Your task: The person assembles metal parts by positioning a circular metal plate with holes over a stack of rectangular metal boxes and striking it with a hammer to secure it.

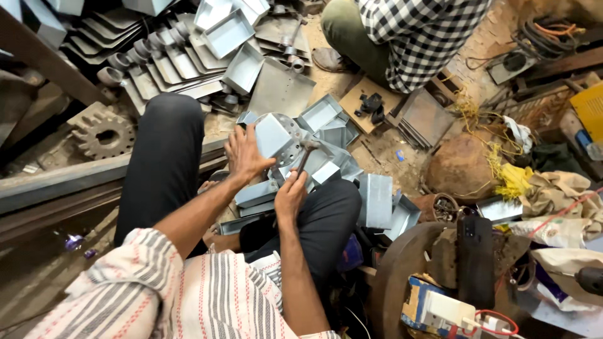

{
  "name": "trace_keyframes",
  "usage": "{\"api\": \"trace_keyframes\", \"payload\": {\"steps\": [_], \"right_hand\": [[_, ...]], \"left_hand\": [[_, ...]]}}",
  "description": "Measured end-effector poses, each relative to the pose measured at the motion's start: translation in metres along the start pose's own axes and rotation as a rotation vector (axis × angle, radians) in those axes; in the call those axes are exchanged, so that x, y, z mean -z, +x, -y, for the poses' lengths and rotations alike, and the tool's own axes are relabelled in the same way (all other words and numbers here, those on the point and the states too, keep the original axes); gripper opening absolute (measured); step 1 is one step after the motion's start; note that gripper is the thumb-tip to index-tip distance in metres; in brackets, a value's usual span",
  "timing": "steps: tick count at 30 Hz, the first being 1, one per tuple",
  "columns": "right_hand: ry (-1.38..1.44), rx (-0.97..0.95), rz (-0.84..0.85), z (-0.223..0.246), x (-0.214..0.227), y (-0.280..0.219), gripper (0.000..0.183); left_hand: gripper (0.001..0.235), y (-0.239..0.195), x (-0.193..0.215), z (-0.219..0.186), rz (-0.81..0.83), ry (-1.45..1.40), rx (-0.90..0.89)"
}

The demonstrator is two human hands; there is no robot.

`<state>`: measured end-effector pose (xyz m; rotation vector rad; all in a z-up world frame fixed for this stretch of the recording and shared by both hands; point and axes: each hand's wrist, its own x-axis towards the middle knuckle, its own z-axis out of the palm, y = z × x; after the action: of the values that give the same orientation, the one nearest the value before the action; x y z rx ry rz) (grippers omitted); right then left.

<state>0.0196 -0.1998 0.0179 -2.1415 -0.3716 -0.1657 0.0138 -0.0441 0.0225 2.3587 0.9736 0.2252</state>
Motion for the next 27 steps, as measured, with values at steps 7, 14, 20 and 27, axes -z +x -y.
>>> {"api": "trace_keyframes", "payload": {"steps": [7,14,20,27], "right_hand": [[0.084,-0.023,-0.06,0.03,0.009,0.009,0.025],[-0.09,-0.108,0.098,0.026,0.006,0.005,0.026],[-0.06,-0.19,0.22,0.008,-0.008,-0.007,0.028],[-0.002,-0.1,0.004,-0.029,-0.007,0.0,0.029]], "left_hand": [[0.122,0.018,0.001,-0.022,0.024,0.453,-0.16],[0.121,0.013,0.004,-0.028,0.088,0.524,-0.15],[0.123,0.009,-0.004,-0.023,0.057,0.492,-0.127],[0.135,0.036,-0.024,0.003,0.255,0.304,-0.174]]}}
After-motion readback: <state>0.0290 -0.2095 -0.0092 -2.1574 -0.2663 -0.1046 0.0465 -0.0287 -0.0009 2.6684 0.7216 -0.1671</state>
